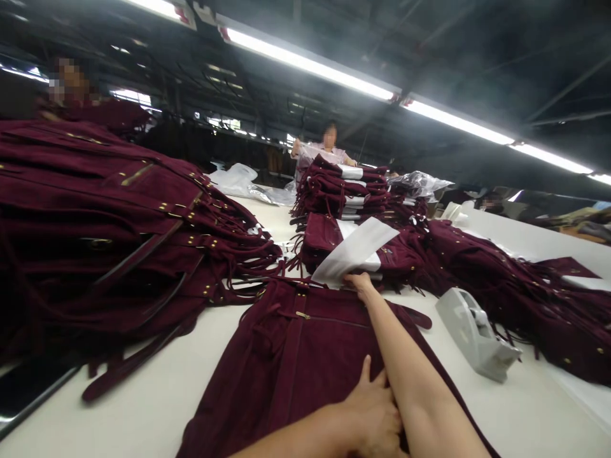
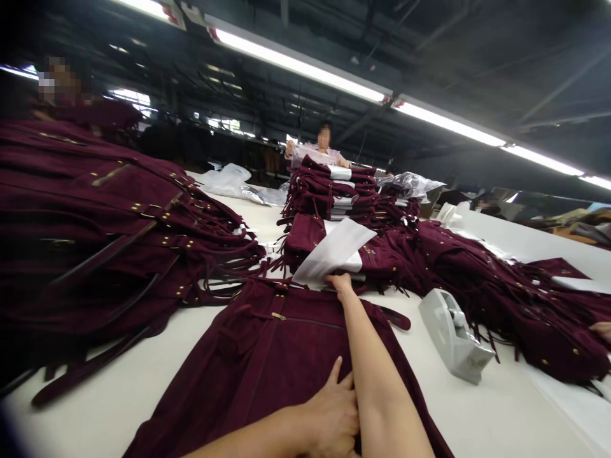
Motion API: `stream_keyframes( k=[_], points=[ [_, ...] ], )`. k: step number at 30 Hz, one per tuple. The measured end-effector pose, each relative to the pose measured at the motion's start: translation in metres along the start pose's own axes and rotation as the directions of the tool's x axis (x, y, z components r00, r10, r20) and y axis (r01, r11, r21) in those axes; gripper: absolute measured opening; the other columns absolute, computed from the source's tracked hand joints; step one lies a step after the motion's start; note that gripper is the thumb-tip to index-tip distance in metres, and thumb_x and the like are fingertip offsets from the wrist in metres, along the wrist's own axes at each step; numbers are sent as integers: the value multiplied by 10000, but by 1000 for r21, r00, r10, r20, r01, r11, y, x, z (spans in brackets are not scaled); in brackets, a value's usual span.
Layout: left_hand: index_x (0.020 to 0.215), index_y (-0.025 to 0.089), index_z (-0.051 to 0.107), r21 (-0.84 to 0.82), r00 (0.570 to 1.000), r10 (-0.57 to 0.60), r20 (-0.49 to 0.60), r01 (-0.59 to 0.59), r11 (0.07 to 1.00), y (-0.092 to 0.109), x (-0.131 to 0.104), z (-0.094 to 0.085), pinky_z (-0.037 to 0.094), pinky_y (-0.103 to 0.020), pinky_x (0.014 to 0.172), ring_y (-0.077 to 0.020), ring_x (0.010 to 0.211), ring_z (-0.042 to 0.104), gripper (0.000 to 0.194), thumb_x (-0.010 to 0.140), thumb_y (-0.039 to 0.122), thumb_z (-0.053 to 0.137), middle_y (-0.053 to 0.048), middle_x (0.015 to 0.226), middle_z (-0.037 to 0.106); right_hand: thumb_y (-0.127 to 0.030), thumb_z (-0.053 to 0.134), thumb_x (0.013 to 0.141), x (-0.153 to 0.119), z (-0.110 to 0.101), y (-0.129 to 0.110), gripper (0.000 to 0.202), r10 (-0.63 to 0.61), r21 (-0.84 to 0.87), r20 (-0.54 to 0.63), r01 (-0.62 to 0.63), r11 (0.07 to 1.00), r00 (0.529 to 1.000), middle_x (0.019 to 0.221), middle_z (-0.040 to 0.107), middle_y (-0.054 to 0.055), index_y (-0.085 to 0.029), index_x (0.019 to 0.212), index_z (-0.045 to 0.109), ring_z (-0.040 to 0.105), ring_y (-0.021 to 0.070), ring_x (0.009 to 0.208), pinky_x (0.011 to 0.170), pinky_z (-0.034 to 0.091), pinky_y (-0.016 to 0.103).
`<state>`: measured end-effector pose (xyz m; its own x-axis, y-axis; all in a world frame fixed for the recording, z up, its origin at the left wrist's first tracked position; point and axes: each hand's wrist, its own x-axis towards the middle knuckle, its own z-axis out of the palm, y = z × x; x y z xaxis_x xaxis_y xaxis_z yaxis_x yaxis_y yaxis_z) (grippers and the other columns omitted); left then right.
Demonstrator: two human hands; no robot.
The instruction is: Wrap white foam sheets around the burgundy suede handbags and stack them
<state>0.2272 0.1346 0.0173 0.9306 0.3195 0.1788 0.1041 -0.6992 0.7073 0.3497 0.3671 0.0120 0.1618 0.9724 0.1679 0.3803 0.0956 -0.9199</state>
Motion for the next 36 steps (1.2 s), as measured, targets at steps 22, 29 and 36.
stream_keyframes(
  k=[22,29,36],
  points=[
    [1488,361,305,77,999,-3,54,-1,997,7,-6,-7,-159,-732,1036,-409,1452,-84,745,834,561,601,-51,1614,117,-518,858,499,-19,-14,-22,567,-82,253,173,36,967,981,906,745,109,-117,887,752,687,268,893,900,520,432],
    [1357,418,506,-22,999,-15,42,16,1000,6,-8,-16,-118,-715,1083,-375,1473,-23,612,801,655,604,54,1599,198,-363,903,466,-60,-30,-42,443,-100,215,287,38,976,953,867,743,111,-104,792,754,677,282,863,898,512,449],
    [1374,334,511,-97,996,-73,-60,67,993,-5,-7,-20,56,-587,1190,-301,1459,211,671,773,566,699,-17,1537,358,-422,763,681,-121,-29,-36,450,-153,177,102,133,975,983,1096,710,105,-127,1017,709,645,248,1013,947,489,384]
  ],
)
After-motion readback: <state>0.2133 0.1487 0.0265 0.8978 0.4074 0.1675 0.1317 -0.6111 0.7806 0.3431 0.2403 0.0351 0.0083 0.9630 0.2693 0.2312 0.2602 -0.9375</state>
